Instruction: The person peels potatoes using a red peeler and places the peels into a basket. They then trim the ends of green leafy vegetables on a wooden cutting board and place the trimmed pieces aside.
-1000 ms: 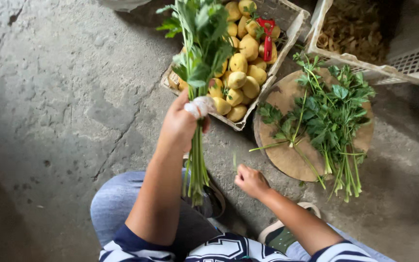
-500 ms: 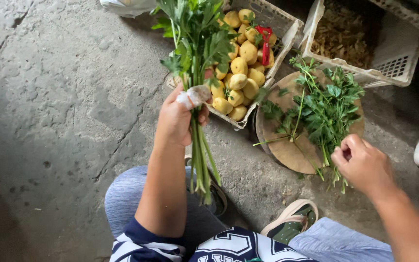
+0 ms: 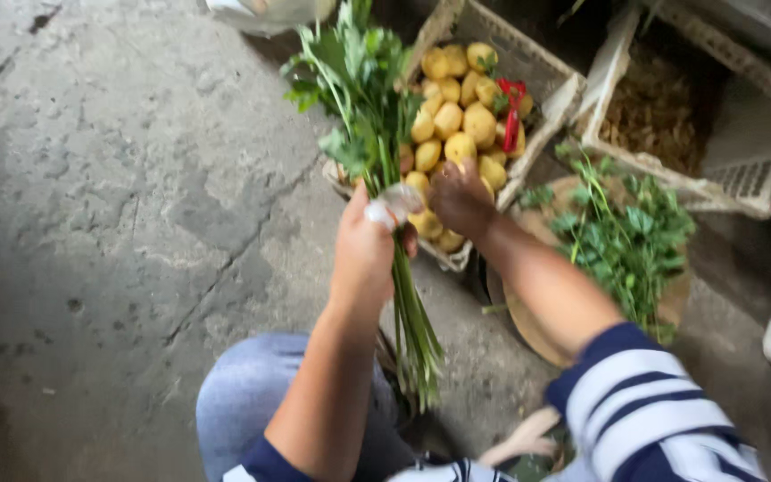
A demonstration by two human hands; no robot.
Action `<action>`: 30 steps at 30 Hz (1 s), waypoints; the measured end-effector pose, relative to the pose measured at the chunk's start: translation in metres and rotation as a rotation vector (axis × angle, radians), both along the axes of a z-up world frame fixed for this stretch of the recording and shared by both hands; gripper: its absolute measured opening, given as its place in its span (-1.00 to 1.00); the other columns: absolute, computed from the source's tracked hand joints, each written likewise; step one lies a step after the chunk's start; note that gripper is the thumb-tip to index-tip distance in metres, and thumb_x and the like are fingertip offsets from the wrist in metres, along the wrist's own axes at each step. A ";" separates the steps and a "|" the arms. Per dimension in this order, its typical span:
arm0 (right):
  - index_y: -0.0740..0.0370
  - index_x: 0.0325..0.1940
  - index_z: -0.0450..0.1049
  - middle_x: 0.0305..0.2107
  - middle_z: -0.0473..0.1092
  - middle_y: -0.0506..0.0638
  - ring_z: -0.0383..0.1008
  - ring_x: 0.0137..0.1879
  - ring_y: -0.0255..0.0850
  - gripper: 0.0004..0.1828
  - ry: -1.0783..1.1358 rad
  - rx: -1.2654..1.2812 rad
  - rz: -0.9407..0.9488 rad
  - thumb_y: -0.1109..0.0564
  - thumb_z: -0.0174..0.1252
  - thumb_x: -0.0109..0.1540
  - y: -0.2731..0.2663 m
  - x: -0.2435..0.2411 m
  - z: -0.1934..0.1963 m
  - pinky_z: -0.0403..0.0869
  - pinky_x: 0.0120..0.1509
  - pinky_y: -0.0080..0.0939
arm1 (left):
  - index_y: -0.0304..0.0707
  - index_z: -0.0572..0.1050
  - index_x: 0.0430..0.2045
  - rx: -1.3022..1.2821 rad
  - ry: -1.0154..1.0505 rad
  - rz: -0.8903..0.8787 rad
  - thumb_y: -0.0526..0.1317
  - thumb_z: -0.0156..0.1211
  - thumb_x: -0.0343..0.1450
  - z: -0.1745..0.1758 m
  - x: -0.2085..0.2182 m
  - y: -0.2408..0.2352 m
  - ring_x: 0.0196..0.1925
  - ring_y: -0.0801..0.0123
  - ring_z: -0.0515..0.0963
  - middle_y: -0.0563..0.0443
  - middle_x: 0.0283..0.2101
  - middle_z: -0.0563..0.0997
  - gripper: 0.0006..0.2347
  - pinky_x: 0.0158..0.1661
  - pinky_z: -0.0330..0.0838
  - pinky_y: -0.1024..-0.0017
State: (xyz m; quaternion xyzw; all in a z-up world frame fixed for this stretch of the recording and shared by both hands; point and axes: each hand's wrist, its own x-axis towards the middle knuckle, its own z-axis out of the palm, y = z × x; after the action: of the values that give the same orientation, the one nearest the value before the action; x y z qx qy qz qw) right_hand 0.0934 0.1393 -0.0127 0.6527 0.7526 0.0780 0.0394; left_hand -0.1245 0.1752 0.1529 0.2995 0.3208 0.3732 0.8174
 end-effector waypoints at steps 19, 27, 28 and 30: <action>0.07 -0.07 0.53 -0.31 0.52 0.05 0.49 -0.23 -0.14 -0.72 0.771 -0.260 -0.450 -0.14 0.19 0.35 0.145 0.203 -0.042 0.47 -0.13 -0.04 | -0.30 0.46 -0.08 -0.089 0.288 -0.014 -0.32 0.01 0.34 -0.075 0.022 0.029 -0.63 0.41 0.38 0.04 -0.41 0.50 -0.72 -0.62 0.28 0.46; 0.06 -0.21 0.61 -0.25 0.56 0.11 0.55 -0.09 0.07 -0.63 0.365 -0.529 -0.725 -0.24 0.37 0.17 0.089 0.302 -0.160 0.48 0.02 0.05 | -0.22 0.46 -0.07 -0.102 0.327 -0.011 -0.30 0.03 0.33 -0.083 0.034 0.031 -0.59 0.47 0.41 0.08 -0.39 0.51 -0.72 -0.61 0.32 0.48; 0.06 -0.22 0.61 -0.25 0.57 0.10 0.56 -0.09 0.06 -0.63 0.350 -0.534 -0.727 -0.25 0.35 0.18 0.086 0.300 -0.168 0.49 0.02 0.05 | -0.23 0.46 -0.08 -0.093 0.332 -0.012 -0.29 0.03 0.33 -0.083 0.035 0.031 -0.60 0.47 0.41 0.07 -0.39 0.51 -0.72 -0.61 0.32 0.48; 0.06 -0.24 0.62 -0.26 0.58 0.09 0.57 -0.09 0.06 -0.64 0.335 -0.498 -0.683 -0.24 0.34 0.19 0.082 0.298 -0.166 0.51 0.01 0.05 | -0.26 0.46 -0.09 -0.080 0.335 -0.023 -0.29 0.04 0.35 -0.083 0.036 0.030 -0.61 0.46 0.40 0.06 -0.39 0.51 -0.74 -0.61 0.31 0.48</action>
State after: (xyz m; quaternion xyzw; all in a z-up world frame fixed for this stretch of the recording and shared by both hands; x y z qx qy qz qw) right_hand 0.3912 0.2212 -0.1791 0.8377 0.4862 -0.2294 0.0963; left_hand -0.0882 0.2049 0.0702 0.3285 0.4638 0.2956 0.7678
